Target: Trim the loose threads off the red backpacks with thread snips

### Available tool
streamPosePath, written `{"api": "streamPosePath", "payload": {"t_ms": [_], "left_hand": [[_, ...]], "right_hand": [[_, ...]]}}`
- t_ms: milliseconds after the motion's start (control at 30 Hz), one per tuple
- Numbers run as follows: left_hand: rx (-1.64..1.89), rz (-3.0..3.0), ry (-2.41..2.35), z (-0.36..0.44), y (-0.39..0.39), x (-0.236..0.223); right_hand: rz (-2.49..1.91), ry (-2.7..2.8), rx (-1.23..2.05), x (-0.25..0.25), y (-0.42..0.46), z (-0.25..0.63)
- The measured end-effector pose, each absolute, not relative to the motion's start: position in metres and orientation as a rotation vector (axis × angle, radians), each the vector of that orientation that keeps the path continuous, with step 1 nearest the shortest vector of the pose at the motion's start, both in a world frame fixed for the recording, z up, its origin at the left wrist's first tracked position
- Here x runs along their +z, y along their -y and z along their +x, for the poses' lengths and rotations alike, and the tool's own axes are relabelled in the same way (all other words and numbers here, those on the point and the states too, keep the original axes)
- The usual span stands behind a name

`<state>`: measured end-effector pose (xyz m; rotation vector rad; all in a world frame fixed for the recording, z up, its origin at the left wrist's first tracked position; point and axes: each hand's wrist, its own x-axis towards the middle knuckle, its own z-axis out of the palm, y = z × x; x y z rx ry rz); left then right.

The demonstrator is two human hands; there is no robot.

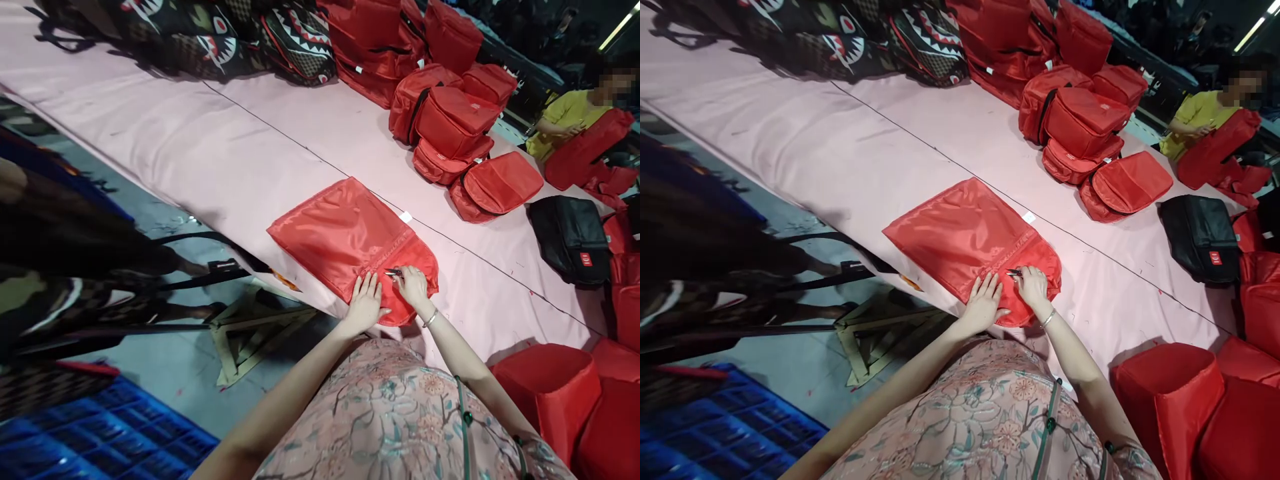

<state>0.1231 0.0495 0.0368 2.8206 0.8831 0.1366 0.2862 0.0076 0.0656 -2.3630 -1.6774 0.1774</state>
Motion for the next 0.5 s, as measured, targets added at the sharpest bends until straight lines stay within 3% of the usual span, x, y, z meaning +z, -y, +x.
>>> {"api": "streamPosePath", "payload": {"t_ms": [500], "left_hand": [[0.069,2.744,-0.755,0.111,-0.058,0.042]], "right_hand": [[-2.365,1.979,0.172,0.067,-0.017,0.295]]}}
